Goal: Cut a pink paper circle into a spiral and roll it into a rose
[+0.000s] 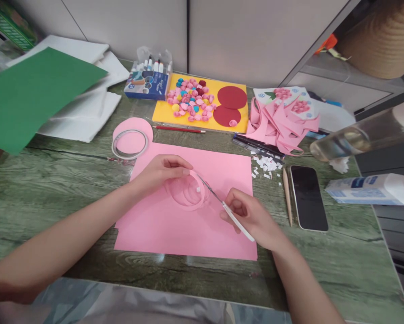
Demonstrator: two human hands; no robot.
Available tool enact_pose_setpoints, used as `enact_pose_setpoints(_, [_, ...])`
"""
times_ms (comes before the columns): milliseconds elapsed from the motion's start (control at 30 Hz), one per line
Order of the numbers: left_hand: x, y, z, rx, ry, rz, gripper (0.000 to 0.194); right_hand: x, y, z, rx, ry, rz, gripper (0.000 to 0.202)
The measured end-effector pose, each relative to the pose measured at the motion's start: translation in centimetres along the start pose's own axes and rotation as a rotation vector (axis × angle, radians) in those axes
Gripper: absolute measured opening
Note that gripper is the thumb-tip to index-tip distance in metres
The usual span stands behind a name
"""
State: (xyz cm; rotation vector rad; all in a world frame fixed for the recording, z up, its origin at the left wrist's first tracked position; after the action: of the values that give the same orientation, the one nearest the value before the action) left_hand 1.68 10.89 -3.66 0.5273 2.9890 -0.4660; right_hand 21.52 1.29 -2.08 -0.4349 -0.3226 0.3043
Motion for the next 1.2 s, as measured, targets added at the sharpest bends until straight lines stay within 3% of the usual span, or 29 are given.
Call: enact_pose_setpoints(1200, [0.03, 0.07, 0.03, 0.001, -0.013, -0.001, 0.016, -0.04, -0.18, -0.1, -0.007, 0.012, 0.009, 0.027])
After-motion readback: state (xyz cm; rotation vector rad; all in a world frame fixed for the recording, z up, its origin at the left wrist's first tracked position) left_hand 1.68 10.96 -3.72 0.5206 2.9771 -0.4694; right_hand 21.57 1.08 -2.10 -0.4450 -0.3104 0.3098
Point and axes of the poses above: each hand's wrist, its own y-axis towards the middle knuckle, its own x-axis out of the back of the hand, z = x × y, the point moved 5 cm from there along y, towards the middle knuckle, and after that the axes turned 7 degrees about -z, right-handed, at the moved point
